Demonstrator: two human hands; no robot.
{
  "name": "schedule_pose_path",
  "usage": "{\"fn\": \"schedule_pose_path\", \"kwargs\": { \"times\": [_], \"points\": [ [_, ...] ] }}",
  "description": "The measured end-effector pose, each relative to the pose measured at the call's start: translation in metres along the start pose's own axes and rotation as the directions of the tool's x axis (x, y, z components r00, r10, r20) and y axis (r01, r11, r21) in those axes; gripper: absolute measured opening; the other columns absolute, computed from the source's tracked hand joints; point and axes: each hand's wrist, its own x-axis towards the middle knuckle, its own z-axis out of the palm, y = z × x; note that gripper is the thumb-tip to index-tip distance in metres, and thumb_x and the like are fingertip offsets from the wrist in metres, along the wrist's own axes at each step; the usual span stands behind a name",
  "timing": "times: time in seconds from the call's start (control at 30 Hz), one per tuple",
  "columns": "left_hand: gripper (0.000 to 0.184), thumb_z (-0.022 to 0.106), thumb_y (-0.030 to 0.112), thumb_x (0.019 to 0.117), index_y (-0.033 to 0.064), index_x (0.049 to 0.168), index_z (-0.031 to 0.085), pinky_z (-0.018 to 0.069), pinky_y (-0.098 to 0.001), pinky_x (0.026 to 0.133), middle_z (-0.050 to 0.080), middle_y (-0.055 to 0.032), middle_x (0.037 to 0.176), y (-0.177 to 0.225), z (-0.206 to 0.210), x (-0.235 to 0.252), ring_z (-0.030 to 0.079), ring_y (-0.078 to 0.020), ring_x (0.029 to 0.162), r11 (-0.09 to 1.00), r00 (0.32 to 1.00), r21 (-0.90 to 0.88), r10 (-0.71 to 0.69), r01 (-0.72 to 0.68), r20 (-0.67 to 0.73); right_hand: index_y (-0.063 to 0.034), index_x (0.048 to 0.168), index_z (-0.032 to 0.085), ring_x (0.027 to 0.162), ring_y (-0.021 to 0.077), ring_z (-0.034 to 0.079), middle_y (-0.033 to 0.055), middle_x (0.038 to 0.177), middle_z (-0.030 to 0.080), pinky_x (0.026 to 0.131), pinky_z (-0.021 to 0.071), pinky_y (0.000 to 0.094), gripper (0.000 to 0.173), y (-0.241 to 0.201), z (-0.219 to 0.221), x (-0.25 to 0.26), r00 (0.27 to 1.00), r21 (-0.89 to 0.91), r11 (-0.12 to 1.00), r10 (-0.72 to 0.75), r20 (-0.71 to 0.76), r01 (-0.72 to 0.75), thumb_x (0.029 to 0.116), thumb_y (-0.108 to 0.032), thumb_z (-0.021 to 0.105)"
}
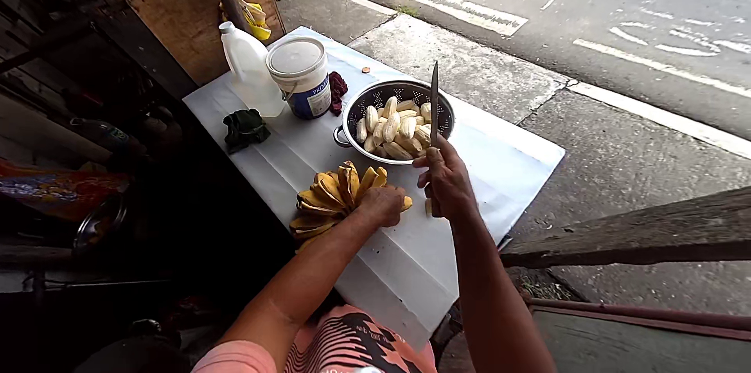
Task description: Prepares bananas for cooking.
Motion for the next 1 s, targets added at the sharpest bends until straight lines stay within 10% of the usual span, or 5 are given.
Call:
{"fn": "schedule_pose_path", "kwargs": {
  "times": [0.4,0.47,0.63,0.83,1.0],
  "points": [
    [0.047,0.088,0.006,0.0762,-0.0003,0.118,0.065,0.0587,-0.0418,0.087,0.072,-0.0144,0.105,-0.065,-0.003,-0.006,0.07,-0.0217,0.094,0.589,0.979,-0.802,-0.084,-0.101,-0.185,-0.0156,0.152,0.052,0.093,0.0346,0.072,0.0161,0.108,0.073,0.077,0.0569,0.0563,0.05,0.095,0.031,-0.09,0.982,-0.607,0.772,-0.168,0.087,0.186,0.11,-0.037,0.034],
    [0.044,0.083,0.005,0.0809,0.0008,0.12,0.063,0.0582,-0.0373,0.073,0.07,-0.0148,0.102,-0.068,0.0,-0.016,0.068,-0.0205,0.083,0.491,0.983,-0.864,-0.073,-0.114,-0.171,-0.013,0.151,0.05,0.101,0.0318,0.071,0.0167,0.114,0.072,0.088,0.0545,0.0545,0.049,0.087,0.042,-0.061,0.987,-0.471,0.871,-0.083,0.139,0.14,0.1108,-0.035,0.034],
    [0.038,0.08,0.005,0.0859,0.0007,0.119,0.063,0.0507,-0.0264,0.05,0.069,-0.0142,0.093,-0.079,-0.001,-0.033,0.061,-0.0148,0.061,0.192,0.93,-0.956,-0.252,-0.221,-0.266,-0.0082,0.15,0.042,0.043,0.0124,0.045,0.0018,0.062,0.049,0.039,0.0427,0.0282,0.044,0.066,0.08,-0.053,0.963,0.343,0.929,0.046,0.264,-0.138,0.1129,-0.029,0.03],
    [0.036,0.081,0.006,0.0872,0.0017,0.117,0.061,0.0461,-0.0246,0.045,0.066,-0.0129,0.09,-0.065,0.003,-0.032,0.055,-0.0133,0.055,0.048,0.791,-0.945,-0.535,-0.322,-0.297,-0.0062,0.16,0.026,0.046,0.0131,0.047,0.0011,0.065,0.05,0.042,0.046,0.0298,0.054,0.082,0.113,-0.059,0.967,0.431,0.902,-0.104,0.235,-0.008,0.1114,-0.029,0.03],
    [0.039,0.079,-0.005,0.083,0.0004,0.117,0.06,0.0482,-0.0254,0.046,0.066,-0.0148,0.093,-0.07,0.019,-0.034,0.055,-0.0144,0.054,-0.015,0.78,-0.911,-0.524,-0.412,-0.343,-0.0056,0.119,0.05,0.042,0.0114,0.046,0.0016,0.061,0.049,0.04,0.0458,0.0274,0.031,0.09,0.123,-0.034,0.992,0.545,0.836,-0.008,0.125,-0.062,0.1125,-0.027,0.029]
  ]
}}
